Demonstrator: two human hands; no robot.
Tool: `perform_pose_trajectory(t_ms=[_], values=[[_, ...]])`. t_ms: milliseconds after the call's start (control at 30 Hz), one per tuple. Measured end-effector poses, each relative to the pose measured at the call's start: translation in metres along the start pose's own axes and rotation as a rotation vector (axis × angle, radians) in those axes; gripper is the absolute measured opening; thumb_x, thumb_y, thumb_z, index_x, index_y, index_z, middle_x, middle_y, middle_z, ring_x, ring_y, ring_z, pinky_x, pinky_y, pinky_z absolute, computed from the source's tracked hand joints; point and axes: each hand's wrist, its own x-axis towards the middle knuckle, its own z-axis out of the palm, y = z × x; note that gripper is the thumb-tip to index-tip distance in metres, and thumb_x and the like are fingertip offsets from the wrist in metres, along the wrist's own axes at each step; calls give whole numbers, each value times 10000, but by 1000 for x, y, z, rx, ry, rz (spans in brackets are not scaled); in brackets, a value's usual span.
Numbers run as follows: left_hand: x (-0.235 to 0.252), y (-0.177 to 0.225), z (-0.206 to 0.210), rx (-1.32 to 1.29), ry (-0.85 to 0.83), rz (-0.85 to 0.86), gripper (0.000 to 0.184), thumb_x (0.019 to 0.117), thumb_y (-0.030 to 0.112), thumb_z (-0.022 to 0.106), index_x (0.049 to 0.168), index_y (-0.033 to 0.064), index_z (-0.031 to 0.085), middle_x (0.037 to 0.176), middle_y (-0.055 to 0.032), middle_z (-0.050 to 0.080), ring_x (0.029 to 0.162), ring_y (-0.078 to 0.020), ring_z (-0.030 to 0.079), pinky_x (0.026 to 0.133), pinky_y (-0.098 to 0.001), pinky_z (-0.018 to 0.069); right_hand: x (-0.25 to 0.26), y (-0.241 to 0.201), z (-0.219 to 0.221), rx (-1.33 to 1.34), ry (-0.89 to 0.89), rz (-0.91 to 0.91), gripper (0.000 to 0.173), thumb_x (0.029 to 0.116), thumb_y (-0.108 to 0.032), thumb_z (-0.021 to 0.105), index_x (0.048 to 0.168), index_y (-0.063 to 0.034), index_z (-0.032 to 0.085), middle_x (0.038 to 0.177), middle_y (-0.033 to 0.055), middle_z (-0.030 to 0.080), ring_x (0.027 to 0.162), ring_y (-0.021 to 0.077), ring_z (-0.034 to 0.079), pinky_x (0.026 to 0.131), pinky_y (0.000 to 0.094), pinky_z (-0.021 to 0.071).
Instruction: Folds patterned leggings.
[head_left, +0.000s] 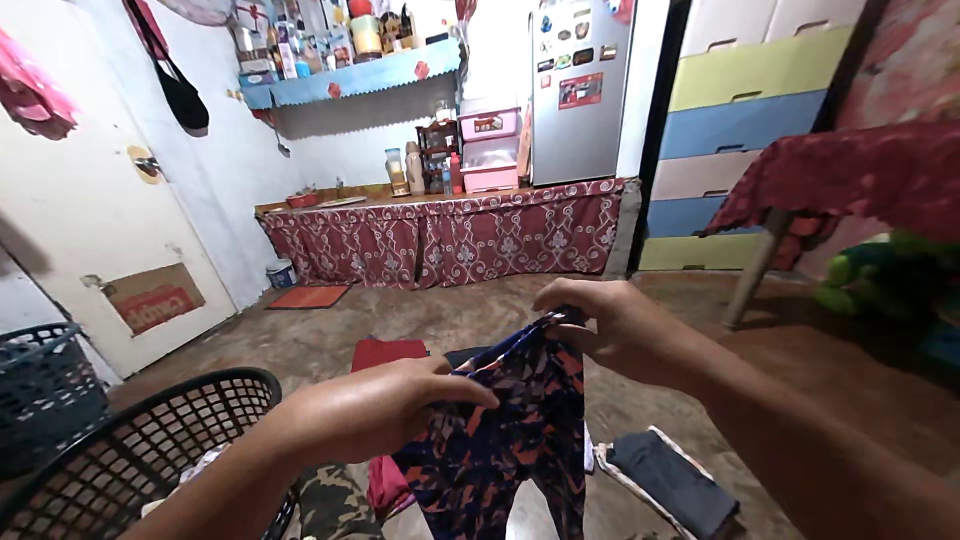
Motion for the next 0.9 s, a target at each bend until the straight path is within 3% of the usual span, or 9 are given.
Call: perform_pose_trajectory(t_ms=[67,167,267,333,467,533,633,767,900], values=[[6,1,-1,55,-116,-80,599,964,-52,553,1456,288,561,1184,-146,591,943,-253,637,782,-428,562,0,-1,4,2,-17,13,195,961,-110,676,1156,-102,683,1051,34,713,900,94,683,819,302,587],[13,-2,-4,40,-127,-203,589,976,-34,573,1516,189,495,1302,-194,590,1074,-308,639,927,-482,534,-2,-3,11,60,-19,44,186,968,-138,671,1145,-87,696,1034,38,713,878,72,674,795,261,577],[18,-8,-8,-142,-15,-319,464,1042,100,562,1498,165,504,1203,-102,665,952,-161,668,847,-362,564,-5,-14,17,271,-24,140,233,961,-198,689,1172,-100,676,985,-9,714,837,17,673,755,198,574],[22,-7,-8,-345,94,-395,345,1092,237,484,1410,141,576,986,-22,662,771,-55,618,721,-253,538,-5,-25,24,423,-10,165,281,941,-210,703,1188,-87,650,943,-21,698,799,14,665,713,186,570],[33,7,-4,-716,237,-361,489,1120,410,272,1103,119,664,870,50,656,773,-16,647,703,-208,560,2,-48,47,686,8,149,304,903,-139,727,1158,-46,588,952,9,679,827,50,666,739,217,571],[38,12,-2,-753,195,-323,534,1102,491,240,1054,151,648,831,62,644,739,-17,643,645,-212,562,6,-59,60,768,21,165,312,888,-85,719,1162,-47,573,974,15,688,853,55,679,772,220,580],[39,14,-4,-662,133,-299,380,1094,413,396,1183,143,647,934,73,664,843,12,637,761,-208,543,5,-66,67,879,4,179,346,887,-37,651,1217,-35,547,989,23,692,852,53,686,781,231,587],[27,3,-12,-456,63,-320,240,1014,192,600,1230,103,656,1009,11,681,868,-37,638,786,-265,544,-16,-42,68,1106,40,79,269,947,-35,580,1214,2,577,1165,89,706,1020,158,711,923,347,594],[12,4,-21,-344,57,-356,393,951,127,553,1338,127,620,1226,-19,618,1050,-84,611,903,-343,524,-59,-10,98,1010,127,385,160,995,-96,524,1085,-12,627,979,50,719,835,143,719,765,325,618]])
